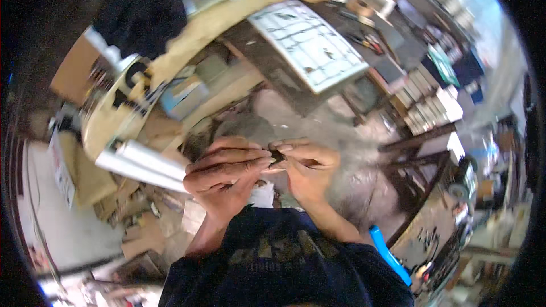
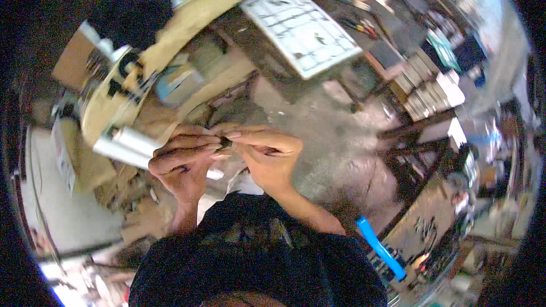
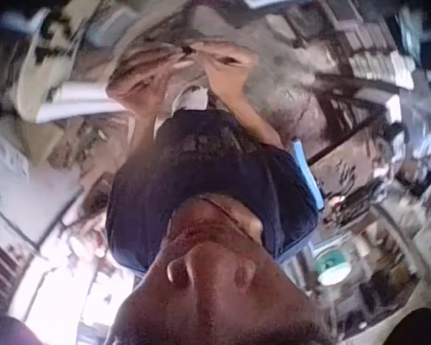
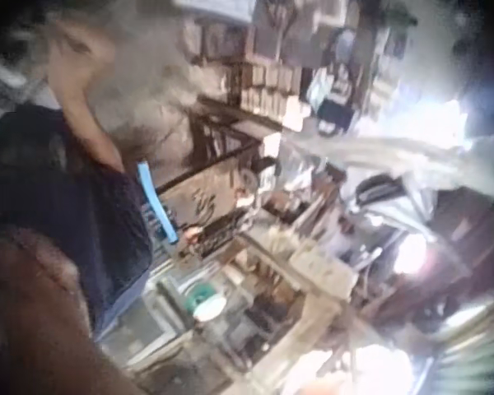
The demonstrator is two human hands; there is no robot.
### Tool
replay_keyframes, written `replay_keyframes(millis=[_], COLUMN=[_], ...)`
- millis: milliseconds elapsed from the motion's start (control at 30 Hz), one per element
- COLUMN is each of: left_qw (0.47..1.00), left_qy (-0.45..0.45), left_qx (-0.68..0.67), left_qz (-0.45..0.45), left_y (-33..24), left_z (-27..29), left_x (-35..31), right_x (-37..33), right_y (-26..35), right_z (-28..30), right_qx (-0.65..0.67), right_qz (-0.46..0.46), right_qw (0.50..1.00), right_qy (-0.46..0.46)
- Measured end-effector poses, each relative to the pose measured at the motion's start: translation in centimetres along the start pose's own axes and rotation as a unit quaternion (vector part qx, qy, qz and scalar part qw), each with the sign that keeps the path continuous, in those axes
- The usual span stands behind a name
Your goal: The person fits metal rules into a frame using pliers, smooths a metal piece on a bench grinder, and trims metal strips with a manual shearing machine.
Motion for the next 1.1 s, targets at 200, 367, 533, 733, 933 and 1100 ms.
replay_keyframes(millis=[200,367,533,733,933,1100], left_qw=[0.987,0.978,0.971,0.944,0.894,0.891], left_qy=[0.122,0.099,0.122,0.176,0.081,0.029], left_qx=[-0.101,-0.119,-0.006,-0.025,0.06,0.172], left_qz=[-0.011,0.139,0.203,0.279,0.437,0.419], left_y=[3.5,12.3,19.9,25.4,31.8,33.1], left_z=[-14.0,-21.2,-29.2,-36.3,-38.8,-43.4], left_x=[6.8,9.7,16.1,18.8,16.3,13.8], right_x=[5.5,11.6,20.8,25.0,27.0,29.6], right_y=[0.1,-1.8,-7.3,-14.9,-23.6,-27.6], right_z=[11.5,17.1,22.1,29.0,32.7,36.6], right_qx=[-0.092,-0.274,-0.34,-0.33,-0.262,-0.278], right_qz=[0.034,0.12,0.021,-0.13,-0.271,-0.213], right_qw=[0.981,0.946,0.94,0.932,0.908,0.826], right_qy=[-0.167,-0.125,-0.02,0.074,0.183,0.441])
Point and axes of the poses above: each hand's wrist, its own x-axis towards the middle knuckle, its own z-axis out of the back of the hand, y = z × x, the point moved 9 cm from there along x, towards the middle knuckle, and after that the axes turned 14 degrees about z, right-handed, at the moved point
